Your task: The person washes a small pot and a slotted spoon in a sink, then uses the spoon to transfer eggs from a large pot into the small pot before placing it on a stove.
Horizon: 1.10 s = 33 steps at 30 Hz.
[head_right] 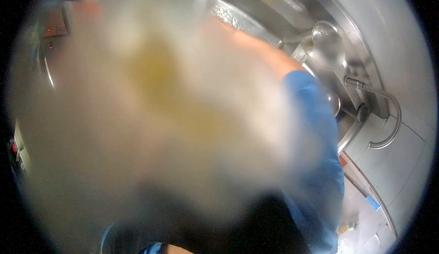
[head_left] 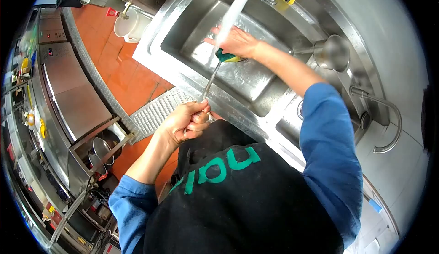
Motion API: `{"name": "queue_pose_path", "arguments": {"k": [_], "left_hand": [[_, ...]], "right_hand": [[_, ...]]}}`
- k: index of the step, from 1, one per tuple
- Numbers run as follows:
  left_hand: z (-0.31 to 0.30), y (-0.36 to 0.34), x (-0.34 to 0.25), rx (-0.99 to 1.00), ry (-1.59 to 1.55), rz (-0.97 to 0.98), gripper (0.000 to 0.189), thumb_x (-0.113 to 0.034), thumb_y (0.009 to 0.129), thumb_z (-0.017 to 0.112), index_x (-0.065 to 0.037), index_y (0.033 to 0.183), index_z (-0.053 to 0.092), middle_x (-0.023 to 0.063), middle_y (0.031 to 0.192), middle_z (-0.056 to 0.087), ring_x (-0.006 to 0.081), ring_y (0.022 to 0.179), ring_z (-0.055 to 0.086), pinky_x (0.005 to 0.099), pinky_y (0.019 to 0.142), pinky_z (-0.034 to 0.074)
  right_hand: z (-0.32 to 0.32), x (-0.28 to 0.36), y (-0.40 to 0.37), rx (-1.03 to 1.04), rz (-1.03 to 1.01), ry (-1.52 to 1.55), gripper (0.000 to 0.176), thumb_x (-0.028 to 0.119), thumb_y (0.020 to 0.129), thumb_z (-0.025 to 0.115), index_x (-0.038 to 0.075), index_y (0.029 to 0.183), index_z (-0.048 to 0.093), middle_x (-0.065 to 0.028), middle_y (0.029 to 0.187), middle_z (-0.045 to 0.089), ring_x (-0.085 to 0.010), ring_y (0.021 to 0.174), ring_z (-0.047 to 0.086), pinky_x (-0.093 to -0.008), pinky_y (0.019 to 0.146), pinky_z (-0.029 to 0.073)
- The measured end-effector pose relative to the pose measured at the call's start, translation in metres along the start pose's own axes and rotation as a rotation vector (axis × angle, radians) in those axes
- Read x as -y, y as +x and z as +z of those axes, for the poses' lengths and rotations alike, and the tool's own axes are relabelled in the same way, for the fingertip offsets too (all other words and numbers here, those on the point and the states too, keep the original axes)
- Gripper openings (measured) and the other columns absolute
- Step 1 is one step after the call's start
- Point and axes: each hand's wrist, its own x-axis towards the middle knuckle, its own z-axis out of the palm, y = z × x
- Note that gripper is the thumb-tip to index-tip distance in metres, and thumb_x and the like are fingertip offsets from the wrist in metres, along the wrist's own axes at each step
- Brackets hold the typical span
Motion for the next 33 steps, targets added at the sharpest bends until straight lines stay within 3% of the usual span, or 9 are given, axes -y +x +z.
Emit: {"name": "queue_pose_path", "arguments": {"k": [4,6,8,10,13,20,23,27,33], "left_hand": [[0.014,-0.019,-0.002,-0.034,0.142,0.053,0.026,-0.022,0.094,0.039,-0.006,0.074,0.043,-0.0026,0.052,0.031,0.0047,0.037,0.022,0.0189,0.026,0.018],[0.017,-0.021,0.003,-0.031,0.142,0.081,0.026,-0.022,0.094,0.040,-0.006,0.074,0.043,-0.0023,0.052,0.031,0.0049,0.037,0.022,0.0192,0.026,0.018],[0.017,-0.017,0.004,-0.019,0.029,0.176,0.026,-0.022,0.093,0.042,-0.005,0.073,0.042,-0.0017,0.052,0.031,0.0053,0.037,0.024,0.0201,0.026,0.020],[0.014,-0.006,0.012,-0.011,0.001,0.185,0.027,-0.022,0.093,0.042,-0.003,0.075,0.043,-0.0011,0.052,0.032,0.0055,0.037,0.026,0.0206,0.027,0.020],[0.015,0.006,0.017,-0.141,0.109,0.177,0.028,-0.021,0.094,0.041,0.001,0.078,0.043,-0.0003,0.052,0.034,0.0070,0.035,0.026,0.0218,0.026,0.021],[-0.003,0.040,0.019,-0.166,0.128,0.197,0.025,-0.020,0.094,0.040,-0.003,0.076,0.043,-0.0011,0.052,0.034,0.0071,0.035,0.026,0.0224,0.027,0.022],[-0.010,0.038,0.010,-0.052,-0.121,0.120,0.023,-0.019,0.094,0.038,-0.003,0.078,0.043,-0.0022,0.053,0.031,0.0052,0.036,0.023,0.0198,0.026,0.019],[-0.012,0.035,0.009,-0.057,-0.133,0.088,0.022,-0.020,0.094,0.038,-0.004,0.081,0.043,-0.0024,0.053,0.031,0.0051,0.036,0.022,0.0189,0.025,0.018],[-0.004,0.028,0.014,0.004,-0.092,0.015,0.026,-0.025,0.094,0.038,-0.004,0.081,0.045,-0.0025,0.052,0.030,0.0044,0.036,0.023,0.0185,0.025,0.018]], "right_hand": [[-0.003,-0.008,0.007,0.492,0.050,0.196,0.042,0.020,0.082,0.053,0.012,0.123,0.044,-0.0158,0.100,0.057,-0.0337,0.091,0.057,-0.0421,0.074,0.047],[0.011,-0.010,0.007,0.403,0.336,0.400,0.032,0.015,0.083,0.050,0.006,0.114,0.048,-0.0186,0.093,0.058,-0.0348,0.086,0.058,-0.0427,0.072,0.047],[0.070,-0.003,-0.003,-0.418,0.205,0.023,0.021,0.010,0.080,0.048,0.000,0.098,0.050,-0.0216,0.084,0.059,-0.0380,0.075,0.057,-0.0423,0.066,0.047],[0.130,0.017,-0.016,-0.510,0.638,0.331,0.025,0.017,0.084,0.048,-0.003,0.099,0.048,-0.0209,0.085,0.059,-0.0355,0.068,0.060,-0.0409,0.058,0.051],[0.076,0.087,0.015,-0.850,1.352,1.646,0.037,0.027,0.092,0.038,-0.008,0.099,0.046,-0.0196,0.084,0.059,-0.0303,0.062,0.064,-0.0344,0.042,0.054],[0.079,0.098,0.010,-0.542,1.574,2.229,0.032,0.015,0.093,0.031,-0.007,0.106,0.049,-0.0236,0.085,0.061,-0.0335,0.072,0.064,-0.0419,0.058,0.056],[0.077,0.074,-0.051,-0.077,1.268,1.852,0.031,0.019,0.093,0.040,-0.002,0.116,0.041,-0.0196,0.093,0.060,-0.0272,0.069,0.065,-0.0312,0.051,0.056],[0.064,0.017,-0.103,-0.408,1.407,1.293,0.029,0.021,0.090,0.049,0.000,0.109,0.047,-0.0124,0.087,0.061,-0.0191,0.063,0.063,-0.0252,0.046,0.050],[-0.018,0.010,-0.081,-0.166,1.134,0.596,0.025,0.025,0.081,0.061,0.004,0.094,0.057,-0.0074,0.090,0.061,-0.0208,0.080,0.059,-0.0336,0.064,0.048]]}}
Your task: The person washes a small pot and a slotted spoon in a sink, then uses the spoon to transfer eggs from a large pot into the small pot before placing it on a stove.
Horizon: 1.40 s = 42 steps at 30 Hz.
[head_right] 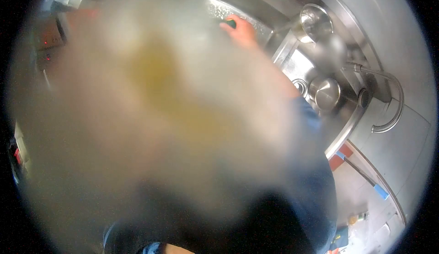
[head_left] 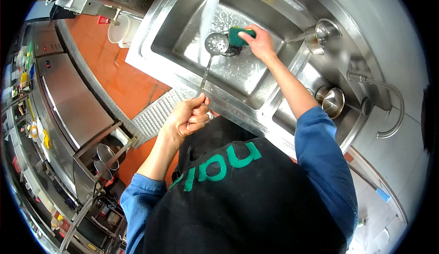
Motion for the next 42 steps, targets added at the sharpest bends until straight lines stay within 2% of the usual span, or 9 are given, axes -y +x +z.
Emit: {"name": "queue_pose_path", "arguments": {"k": [7,11,14,15,21,25,31,39,42], "left_hand": [[0.018,-0.023,0.012,-0.133,0.333,0.036,0.028,-0.028,0.094,0.040,-0.004,0.079,0.045,-0.0025,0.052,0.030,0.0040,0.035,0.022,0.0191,0.026,0.016],[0.016,-0.032,0.022,-0.170,0.410,0.085,0.037,-0.036,0.094,0.038,-0.005,0.075,0.044,-0.0022,0.050,0.030,0.0055,0.035,0.022,0.0209,0.027,0.017],[0.007,-0.024,0.023,-0.425,0.673,0.362,0.052,-0.052,0.090,0.036,-0.004,0.070,0.045,-0.0018,0.045,0.032,0.0070,0.036,0.030,0.0232,0.032,0.022],[-0.007,-0.017,0.019,-0.423,0.669,0.369,0.052,-0.052,0.090,0.036,-0.004,0.070,0.045,-0.0018,0.045,0.032,0.0070,0.036,0.030,0.0232,0.032,0.022],[-0.009,-0.004,0.007,-0.496,0.927,0.687,0.034,-0.032,0.091,0.044,-0.002,0.076,0.047,0.0022,0.053,0.046,0.0086,0.041,0.042,0.0226,0.039,0.035],[0.017,0.013,-0.008,-0.373,0.757,0.674,0.023,-0.024,0.092,0.045,-0.004,0.081,0.044,0.0030,0.055,0.046,0.0095,0.040,0.042,0.0246,0.035,0.034],[0.022,0.036,-0.026,-0.275,0.475,0.552,0.018,-0.027,0.094,0.036,-0.010,0.089,0.042,-0.0016,0.053,0.035,0.0064,0.036,0.026,0.0218,0.032,0.020],[0.023,0.031,-0.010,-0.323,0.680,0.644,0.052,-0.058,0.087,0.033,-0.008,0.087,0.046,-0.0025,0.050,0.033,0.0050,0.036,0.026,0.0210,0.033,0.016],[0.014,0.038,0.006,-0.315,0.632,0.566,0.058,-0.062,0.085,0.034,-0.005,0.086,0.046,-0.0032,0.047,0.032,0.0055,0.034,0.026,0.0217,0.032,0.017]], "right_hand": [[0.029,0.039,0.009,0.089,-1.103,-0.482,0.022,0.018,0.074,0.060,0.007,0.092,0.055,-0.0092,0.105,0.052,-0.0236,0.102,0.049,-0.0368,0.074,0.049],[0.051,0.038,0.021,0.299,-0.890,-0.555,0.022,0.012,0.078,0.053,0.006,0.099,0.049,-0.0165,0.105,0.054,-0.0299,0.093,0.055,-0.0386,0.071,0.051],[0.088,0.034,0.020,-0.184,-0.365,0.055,0.026,0.011,0.081,0.048,0.002,0.106,0.044,-0.0160,0.076,0.058,-0.0294,0.067,0.061,-0.0341,0.061,0.054],[0.076,0.061,0.006,0.045,0.107,0.447,0.025,0.008,0.085,0.042,0.003,0.110,0.042,-0.0144,0.081,0.057,-0.0252,0.071,0.061,-0.0359,0.055,0.056],[0.114,0.015,-0.013,0.086,0.761,1.525,0.027,0.008,0.088,0.036,-0.008,0.108,0.045,-0.0213,0.098,0.055,-0.0343,0.082,0.060,-0.0490,0.065,0.055],[0.086,0.047,-0.063,0.190,0.656,1.614,0.029,0.010,0.086,0.040,-0.010,0.105,0.049,-0.0216,0.099,0.057,-0.0345,0.087,0.059,-0.0464,0.076,0.051],[0.070,0.096,-0.098,0.153,0.331,1.000,0.025,0.022,0.084,0.061,0.001,0.096,0.058,-0.0021,0.086,0.059,-0.0059,0.074,0.051,-0.0222,0.065,0.042],[0.091,0.087,-0.047,-0.111,0.336,0.623,0.028,0.022,0.078,0.066,-0.004,0.082,0.058,-0.0073,0.067,0.059,-0.0108,0.058,0.053,-0.0276,0.051,0.043],[0.116,0.052,-0.023,-0.112,0.527,1.087,0.022,0.020,0.080,0.064,0.000,0.086,0.057,-0.0078,0.072,0.062,-0.0147,0.055,0.060,-0.0267,0.039,0.044]]}}
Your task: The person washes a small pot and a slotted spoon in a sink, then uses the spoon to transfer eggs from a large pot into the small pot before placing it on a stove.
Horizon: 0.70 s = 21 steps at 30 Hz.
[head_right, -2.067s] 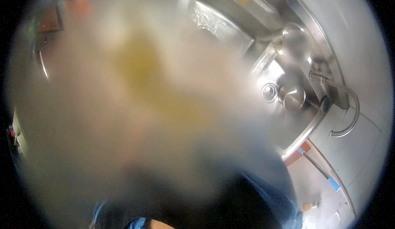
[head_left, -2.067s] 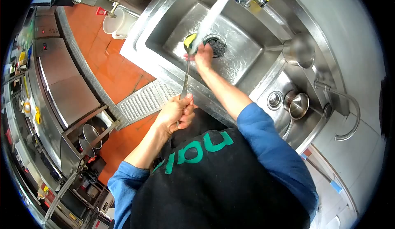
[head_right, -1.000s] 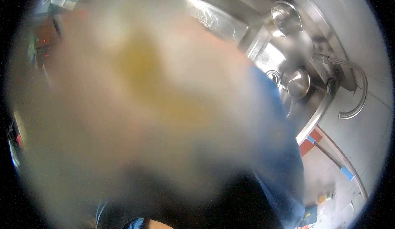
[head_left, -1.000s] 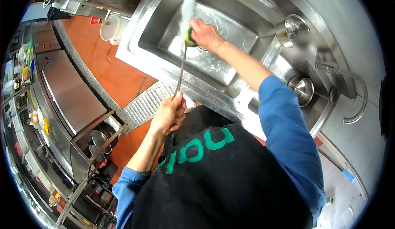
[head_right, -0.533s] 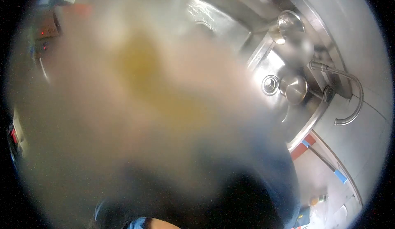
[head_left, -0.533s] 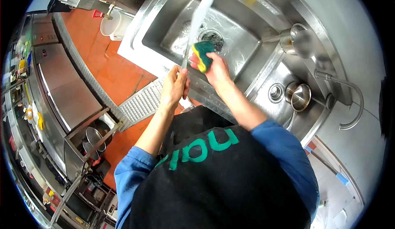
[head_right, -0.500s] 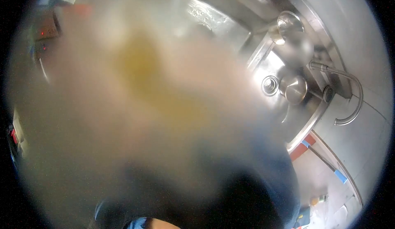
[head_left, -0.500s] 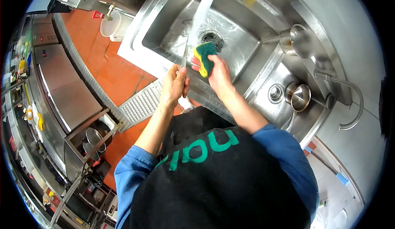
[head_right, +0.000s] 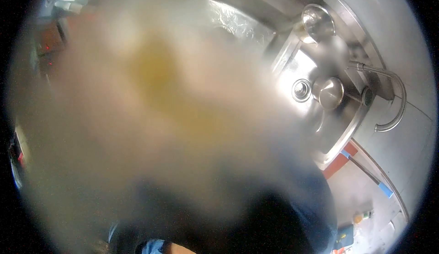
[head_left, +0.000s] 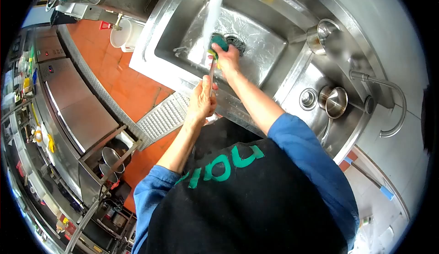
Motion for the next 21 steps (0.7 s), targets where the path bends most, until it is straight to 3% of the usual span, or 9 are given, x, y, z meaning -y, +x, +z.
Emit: {"name": "queue_pose_path", "arguments": {"k": [3,5,7,8,11,13,16,20,21], "left_hand": [[-0.008,0.017,-0.001,-0.028,-0.092,0.015,0.061,-0.064,0.083,0.034,-0.005,0.080,0.046,-0.0041,0.047,0.031,0.0051,0.033,0.024,0.0217,0.031,0.015],[-0.024,0.030,0.003,0.018,-0.080,-0.070,0.064,-0.069,0.079,0.034,-0.006,0.073,0.044,-0.0055,0.048,0.027,0.0045,0.034,0.021,0.0217,0.032,0.013],[-0.016,0.021,-0.009,0.043,-0.097,-0.059,0.066,-0.071,0.078,0.032,-0.006,0.073,0.043,-0.0050,0.047,0.025,0.0048,0.035,0.022,0.0215,0.033,0.013],[-0.006,0.009,-0.018,0.043,-0.088,-0.064,0.067,-0.072,0.077,0.032,-0.006,0.074,0.043,-0.0048,0.048,0.026,0.0049,0.035,0.023,0.0214,0.034,0.014],[-0.001,-0.005,-0.022,0.088,-0.062,-0.101,0.068,-0.073,0.077,0.031,-0.006,0.077,0.043,-0.0040,0.050,0.027,0.0053,0.036,0.024,0.0214,0.035,0.014],[-0.001,0.005,-0.027,-0.024,-0.114,-0.141,0.066,-0.072,0.078,0.030,-0.007,0.078,0.043,-0.0040,0.050,0.028,0.0054,0.037,0.024,0.0214,0.035,0.014],[-0.009,0.013,-0.028,0.022,-0.151,-0.124,0.064,-0.071,0.078,0.030,-0.008,0.079,0.042,-0.0043,0.050,0.029,0.0052,0.037,0.024,0.0211,0.035,0.014],[0.000,-0.004,-0.028,0.085,-0.116,-0.171,0.065,-0.072,0.077,0.028,-0.009,0.079,0.042,-0.0048,0.051,0.030,0.0051,0.037,0.024,0.0212,0.034,0.014],[0.000,-0.006,-0.031,0.079,-0.111,-0.172,0.065,-0.072,0.077,0.028,-0.009,0.079,0.042,-0.0048,0.051,0.030,0.0051,0.037,0.024,0.0212,0.034,0.014]], "right_hand": [[0.007,0.013,-0.051,0.151,0.215,-0.069,0.022,0.018,0.081,0.062,-0.001,0.091,0.058,-0.0069,0.078,0.062,-0.0146,0.061,0.060,-0.0276,0.048,0.047],[0.014,0.002,-0.066,0.145,0.024,-0.007,0.026,0.019,0.082,0.060,-0.002,0.098,0.061,-0.0056,0.081,0.064,-0.0126,0.077,0.058,-0.0292,0.071,0.046],[0.007,-0.001,-0.038,0.226,0.012,-0.084,0.022,0.016,0.082,0.060,-0.003,0.093,0.062,-0.0078,0.081,0.064,-0.0135,0.072,0.059,-0.0293,0.067,0.048],[0.005,0.003,-0.013,0.111,0.092,-0.202,0.022,0.016,0.084,0.057,-0.005,0.091,0.060,-0.0109,0.079,0.064,-0.0163,0.065,0.061,-0.0284,0.062,0.051],[-0.010,0.023,0.020,0.200,0.119,0.103,0.031,0.021,0.089,0.052,-0.009,0.093,0.057,-0.0157,0.078,0.064,-0.0197,0.066,0.064,-0.0264,0.057,0.054],[0.002,0.024,-0.021,0.204,0.324,0.065,0.026,0.020,0.087,0.054,-0.003,0.099,0.058,-0.0110,0.086,0.064,-0.0162,0.070,0.062,-0.0292,0.064,0.052],[0.004,0.020,-0.055,0.295,0.182,-0.006,0.026,0.023,0.082,0.063,0.002,0.098,0.061,-0.0029,0.092,0.064,-0.0102,0.083,0.057,-0.0278,0.072,0.045],[-0.017,0.032,0.022,0.282,0.350,0.135,0.032,0.026,0.089,0.052,-0.004,0.099,0.058,-0.0134,0.092,0.064,-0.0210,0.082,0.063,-0.0309,0.073,0.051],[-0.019,0.035,0.023,0.273,0.236,0.163,0.032,0.025,0.089,0.051,-0.005,0.100,0.057,-0.0146,0.091,0.064,-0.0212,0.080,0.064,-0.0311,0.070,0.051]]}}
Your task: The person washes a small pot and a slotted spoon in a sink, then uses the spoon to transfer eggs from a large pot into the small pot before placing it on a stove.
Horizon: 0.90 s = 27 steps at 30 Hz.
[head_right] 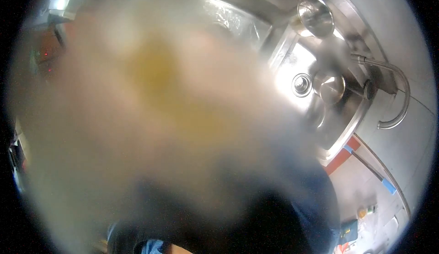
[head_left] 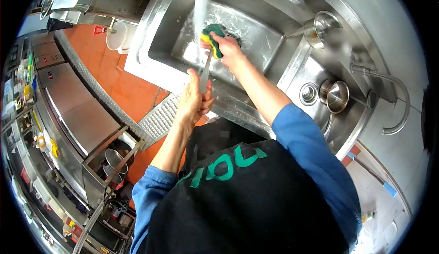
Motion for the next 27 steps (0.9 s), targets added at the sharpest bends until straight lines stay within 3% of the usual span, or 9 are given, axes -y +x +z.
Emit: {"name": "queue_pose_path", "arguments": {"k": [3,7,10,12,14,18,22,25,27], "left_hand": [[0.013,0.004,-0.019,-0.167,-0.047,-0.023,0.070,-0.077,0.074,0.026,-0.009,0.077,0.042,-0.0036,0.050,0.032,0.0055,0.037,0.026,0.0204,0.035,0.016],[-0.009,0.034,-0.015,0.125,-0.066,-0.016,0.083,-0.081,0.070,0.022,-0.004,0.088,0.044,0.0044,0.052,0.038,0.0154,0.041,0.040,0.0278,0.038,0.036],[-0.010,0.043,-0.014,0.059,-0.244,-0.093,0.084,-0.084,0.065,0.030,-0.007,0.093,0.045,0.0033,0.052,0.037,0.0139,0.040,0.037,0.0250,0.038,0.030],[-0.011,0.045,-0.015,-0.109,-0.189,-0.157,0.073,-0.079,0.071,0.033,-0.008,0.085,0.047,-0.0014,0.050,0.031,0.0075,0.038,0.023,0.0231,0.036,0.021],[-0.016,0.027,-0.023,-0.110,0.052,0.015,0.063,-0.069,0.080,0.035,-0.008,0.079,0.046,-0.0044,0.048,0.028,0.0062,0.037,0.022,0.0228,0.035,0.020],[-0.035,0.008,0.001,-0.117,0.244,0.088,0.042,-0.043,0.090,0.044,-0.008,0.069,0.046,-0.0056,0.047,0.031,0.0040,0.037,0.025,0.0202,0.034,0.020],[-0.027,-0.025,-0.002,-0.208,0.272,0.116,0.039,-0.036,0.091,0.045,-0.008,0.064,0.045,-0.0048,0.048,0.034,0.0039,0.038,0.029,0.0193,0.035,0.021],[-0.041,-0.042,-0.003,-0.309,0.469,0.227,0.043,-0.037,0.091,0.046,-0.006,0.060,0.045,-0.0033,0.048,0.038,0.0050,0.041,0.034,0.0210,0.037,0.026],[-0.051,-0.049,0.006,-0.303,0.562,0.231,0.045,-0.037,0.091,0.046,-0.005,0.059,0.046,-0.0023,0.047,0.039,0.0059,0.041,0.035,0.0224,0.039,0.028]], "right_hand": [[0.035,-0.006,-0.053,-0.020,0.183,-0.252,0.031,0.026,0.085,0.058,-0.001,0.099,0.059,-0.0107,0.088,0.063,-0.0167,0.070,0.060,-0.0303,0.066,0.050],[0.033,-0.029,-0.070,0.063,0.027,-0.353,0.022,0.018,0.084,0.057,0.001,0.097,0.056,-0.0060,0.070,0.056,-0.0118,0.043,0.050,-0.0261,0.034,0.040],[0.045,-0.016,-0.087,0.080,0.020,-0.404,0.021,0.014,0.086,0.054,0.000,0.101,0.054,-0.0080,0.063,0.054,-0.0116,0.035,0.045,-0.0271,0.030,0.036],[0.021,-0.046,-0.050,-0.005,-0.944,-0.897,0.018,0.014,0.086,0.054,0.002,0.099,0.058,-0.0089,0.061,0.056,-0.0102,0.036,0.046,-0.0268,0.032,0.035],[0.038,0.003,-0.085,-0.208,-0.491,-1.074,0.019,0.017,0.086,0.056,0.002,0.096,0.061,-0.0097,0.065,0.060,-0.0102,0.045,0.051,-0.0267,0.040,0.039],[0.037,0.056,-0.075,-0.288,-1.518,-1.312,0.019,0.010,0.078,0.061,-0.002,0.093,0.060,-0.0130,0.097,0.062,-0.0210,0.078,0.060,-0.0313,0.070,0.048],[0.034,0.049,-0.043,-0.131,-1.482,-1.460,0.024,0.007,0.074,0.062,-0.001,0.096,0.060,-0.0143,0.107,0.058,-0.0277,0.087,0.058,-0.0340,0.077,0.047],[0.041,0.030,-0.032,0.034,-0.921,-0.689,0.028,0.011,0.078,0.061,0.003,0.104,0.059,-0.0104,0.101,0.061,-0.0202,0.086,0.059,-0.0305,0.076,0.047],[0.046,0.033,-0.033,0.049,-0.763,-0.715,0.028,0.014,0.079,0.061,0.004,0.105,0.059,-0.0101,0.097,0.062,-0.0185,0.085,0.059,-0.0293,0.075,0.047]]}}
